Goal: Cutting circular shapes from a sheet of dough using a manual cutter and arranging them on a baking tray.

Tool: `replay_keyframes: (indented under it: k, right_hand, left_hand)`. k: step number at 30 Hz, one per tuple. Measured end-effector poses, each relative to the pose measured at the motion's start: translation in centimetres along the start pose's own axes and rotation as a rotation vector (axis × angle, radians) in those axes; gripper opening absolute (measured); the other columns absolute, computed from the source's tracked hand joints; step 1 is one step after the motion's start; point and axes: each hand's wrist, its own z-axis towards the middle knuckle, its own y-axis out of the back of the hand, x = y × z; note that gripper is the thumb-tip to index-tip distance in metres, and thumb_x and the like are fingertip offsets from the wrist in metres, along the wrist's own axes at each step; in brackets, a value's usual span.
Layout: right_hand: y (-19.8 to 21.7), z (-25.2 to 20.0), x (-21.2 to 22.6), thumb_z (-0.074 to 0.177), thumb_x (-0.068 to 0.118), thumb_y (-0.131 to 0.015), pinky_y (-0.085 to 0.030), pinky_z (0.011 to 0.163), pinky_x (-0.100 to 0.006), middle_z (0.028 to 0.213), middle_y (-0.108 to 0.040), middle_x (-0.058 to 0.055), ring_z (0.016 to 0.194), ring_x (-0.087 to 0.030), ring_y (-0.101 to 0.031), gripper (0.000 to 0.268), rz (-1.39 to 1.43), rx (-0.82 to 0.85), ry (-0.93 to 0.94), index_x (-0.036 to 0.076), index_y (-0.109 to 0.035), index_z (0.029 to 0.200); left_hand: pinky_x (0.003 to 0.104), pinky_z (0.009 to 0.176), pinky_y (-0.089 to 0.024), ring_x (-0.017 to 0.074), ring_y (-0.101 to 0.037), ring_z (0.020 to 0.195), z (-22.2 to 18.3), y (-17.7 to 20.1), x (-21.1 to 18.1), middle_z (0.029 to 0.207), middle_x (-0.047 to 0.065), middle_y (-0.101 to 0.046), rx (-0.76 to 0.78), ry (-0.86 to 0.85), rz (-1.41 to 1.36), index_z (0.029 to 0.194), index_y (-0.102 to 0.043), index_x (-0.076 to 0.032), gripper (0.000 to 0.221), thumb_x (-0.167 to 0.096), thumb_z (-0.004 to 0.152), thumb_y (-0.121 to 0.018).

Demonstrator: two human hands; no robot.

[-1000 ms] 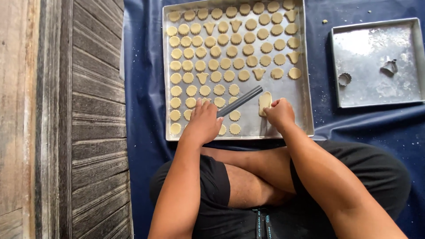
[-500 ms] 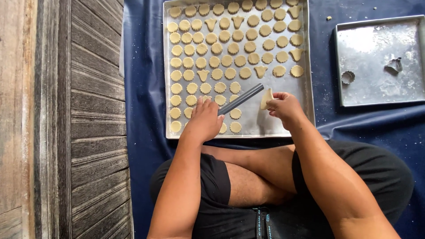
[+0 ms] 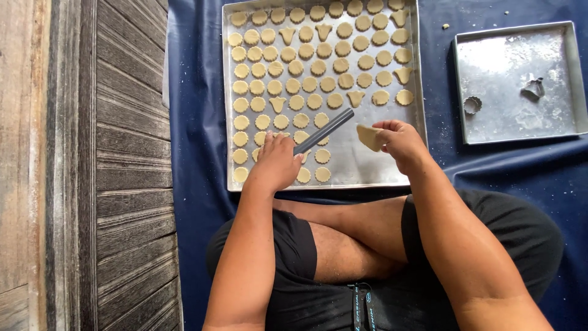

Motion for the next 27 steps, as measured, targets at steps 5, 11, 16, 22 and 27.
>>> replay_keyframes:
  k: [5,11,16,22,27]
  right_hand:
    - [-0.1,-2.1,3.9,0.091,0.01,-0.056,-0.055,0.088,-0.05,0.107,-0.073,-0.022,0.102,-0.036,-0.07,0.032,-0.391,0.158,0.07,0.006,-0.072,0.119]
    - [-1.0,-1.6,6.7,0.094,0.011,-0.054,-0.052,0.103,-0.055,0.123,-0.073,-0.022,0.119,-0.045,-0.066,0.048,-0.99,0.459,0.227,0.01,-0.058,0.142]
    - [0.5,4.4,0.6,0.086,0.019,-0.077,-0.054,0.098,-0.048,0.123,-0.071,-0.009,0.119,-0.033,-0.065,0.055,-0.982,0.073,0.376,0.02,-0.064,0.14]
    - [-1.6,4.2,-1.1,0.089,0.02,-0.072,-0.056,0.093,-0.046,0.115,-0.069,-0.008,0.108,-0.035,-0.068,0.035,-1.157,0.034,0.459,0.023,-0.074,0.123]
    - [-0.9,6.3,-3.6,0.09,0.019,-0.071,-0.055,0.089,-0.045,0.106,-0.066,-0.009,0.103,-0.034,-0.067,0.023,-1.033,-0.003,0.385,0.02,-0.077,0.112]
  left_hand:
    - [0.059,0.124,-0.018,0.0455,-0.012,0.156,-0.2,0.1,0.1,0.163,0.025,-0.03,-0.005,-0.007,0.009,0.138,-0.05,-0.002,0.049,-0.036,0.103,-0.045]
    - [0.06,0.124,-0.018,0.0465,-0.012,0.156,-0.4,0.3,-0.1,0.162,0.026,-0.03,-0.015,-0.004,0.024,0.139,-0.049,0.001,0.05,-0.035,0.103,-0.045]
    - [0.06,0.124,-0.018,0.0455,-0.012,0.156,-0.2,0.4,-0.5,0.163,0.024,-0.031,0.021,0.018,0.074,0.139,-0.049,-0.001,0.05,-0.036,0.103,-0.043]
    - [0.061,0.123,-0.019,0.0449,-0.013,0.156,0.9,-0.9,0.4,0.162,0.023,-0.032,0.027,0.026,0.083,0.138,-0.05,-0.002,0.05,-0.037,0.103,-0.043]
    - [0.061,0.123,-0.019,0.0453,-0.013,0.156,0.8,-1.2,0.5,0.162,0.023,-0.032,0.024,0.018,0.09,0.137,-0.051,0.0,0.049,-0.034,0.103,-0.042]
